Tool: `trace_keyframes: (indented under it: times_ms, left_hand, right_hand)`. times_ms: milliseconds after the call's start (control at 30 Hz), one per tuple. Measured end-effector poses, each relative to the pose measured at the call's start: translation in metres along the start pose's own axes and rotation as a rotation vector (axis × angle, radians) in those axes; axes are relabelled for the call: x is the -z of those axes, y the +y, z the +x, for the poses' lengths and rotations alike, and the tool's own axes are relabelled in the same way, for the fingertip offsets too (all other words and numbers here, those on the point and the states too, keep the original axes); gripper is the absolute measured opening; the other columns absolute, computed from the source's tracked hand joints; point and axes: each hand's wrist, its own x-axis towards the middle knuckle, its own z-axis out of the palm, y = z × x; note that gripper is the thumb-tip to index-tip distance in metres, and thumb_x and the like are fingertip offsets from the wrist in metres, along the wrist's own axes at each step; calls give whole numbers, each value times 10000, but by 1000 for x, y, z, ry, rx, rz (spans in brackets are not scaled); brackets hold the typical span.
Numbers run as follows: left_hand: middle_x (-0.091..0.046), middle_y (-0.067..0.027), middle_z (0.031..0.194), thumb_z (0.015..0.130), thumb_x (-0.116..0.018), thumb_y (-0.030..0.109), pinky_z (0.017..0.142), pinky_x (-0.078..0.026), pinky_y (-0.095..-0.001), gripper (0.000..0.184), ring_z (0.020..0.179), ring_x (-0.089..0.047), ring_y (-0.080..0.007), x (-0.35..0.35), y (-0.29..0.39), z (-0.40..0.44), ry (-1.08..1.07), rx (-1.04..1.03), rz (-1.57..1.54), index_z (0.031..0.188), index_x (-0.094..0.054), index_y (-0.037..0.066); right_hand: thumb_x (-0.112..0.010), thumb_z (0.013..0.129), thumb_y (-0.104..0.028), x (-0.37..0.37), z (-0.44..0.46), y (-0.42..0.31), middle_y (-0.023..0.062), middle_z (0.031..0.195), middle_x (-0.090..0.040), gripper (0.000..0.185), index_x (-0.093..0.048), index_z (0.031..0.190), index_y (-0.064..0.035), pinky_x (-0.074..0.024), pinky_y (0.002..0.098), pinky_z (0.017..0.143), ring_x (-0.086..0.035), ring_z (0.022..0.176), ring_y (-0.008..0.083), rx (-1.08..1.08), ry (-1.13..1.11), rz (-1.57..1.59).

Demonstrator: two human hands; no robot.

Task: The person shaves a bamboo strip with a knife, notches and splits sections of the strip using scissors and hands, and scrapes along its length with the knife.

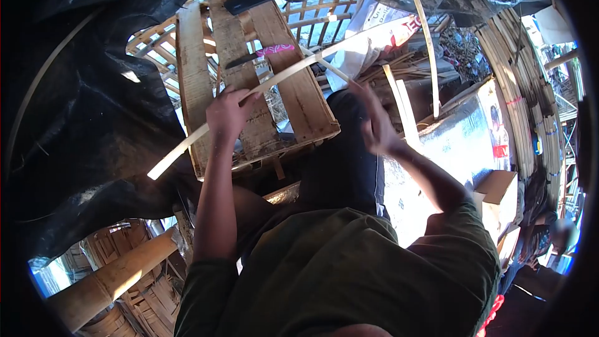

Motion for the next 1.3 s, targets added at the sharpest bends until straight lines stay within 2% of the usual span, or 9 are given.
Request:
trace_keyframes:
  times_ms: [267,333,400,533,733,933,1133,1200,1300]
  left_hand:
    - [-704,-119,1003,799,-741,497,746,-549,-393,405,855,-689,-317,-3,0,2,13,17,31,943,-770,120]
    - [-706,-129,1026,795,-744,501,764,-551,-396,410,878,-689,-322,-2,1,3,29,9,45,946,-771,121]
    - [-705,-146,1056,787,-750,502,793,-550,-402,411,916,-687,-327,-2,1,1,5,39,34,952,-772,126]
    - [-708,-139,1040,780,-756,502,778,-553,-397,414,889,-691,-328,-1,3,-1,21,28,81,950,-772,125]
    - [-674,-63,911,833,-693,502,674,-540,-391,381,771,-680,-309,-9,-6,1,45,-42,64,951,-753,145]
    - [-702,-120,923,797,-754,466,690,-547,-388,383,773,-687,-321,-8,-2,3,72,-50,35,897,-755,96]
    - [-703,-114,950,805,-743,467,714,-547,-384,364,815,-686,-316,-5,1,-2,80,-55,91,917,-755,122]
    - [-657,-63,855,839,-708,436,637,-531,-379,317,746,-670,-290,-6,0,-3,133,-143,92,912,-736,130]
    - [-635,-60,818,846,-702,426,620,-524,-384,291,722,-662,-283,-5,0,-2,79,-108,75,906,-735,143]
  right_hand:
    - [-274,959,-614,10,-79,65,202,1524,-354,764,-405,1454,-47,-185,547,1179,-305,1435,366,366,-709,-151]
    - [-280,972,-608,25,-53,112,197,1530,-348,731,-407,1462,-81,-214,555,1169,-297,1440,360,326,-740,-138]
    - [-335,999,-532,41,-17,116,199,1527,-350,652,-403,1457,-73,-238,530,1167,-294,1443,354,-189,-755,-648]
    - [-483,997,-354,49,24,177,243,1500,-359,563,-364,1469,-71,-273,469,1151,-336,1402,397,-349,-354,-574]
    - [-508,908,-205,3,-40,58,246,1511,-341,613,-349,1484,-73,-152,553,1185,-263,1443,403,-130,-141,-53]
    - [-229,958,-603,11,-73,89,160,1546,-334,728,-385,1475,-114,-146,567,1180,-239,1468,349,211,-647,-163]
    - [-297,1002,-542,6,-15,187,179,1592,-228,683,-267,1527,-106,-195,492,1196,-240,1466,350,-264,-586,-594]
    - [-288,1027,-508,0,7,214,230,1581,-214,659,-233,1534,-91,-210,443,1196,-227,1462,371,-919,-383,-328]
    - [-267,1018,-552,8,36,157,259,1579,-186,704,-181,1548,-97,-207,453,1191,-193,1459,419,-662,-267,-40]
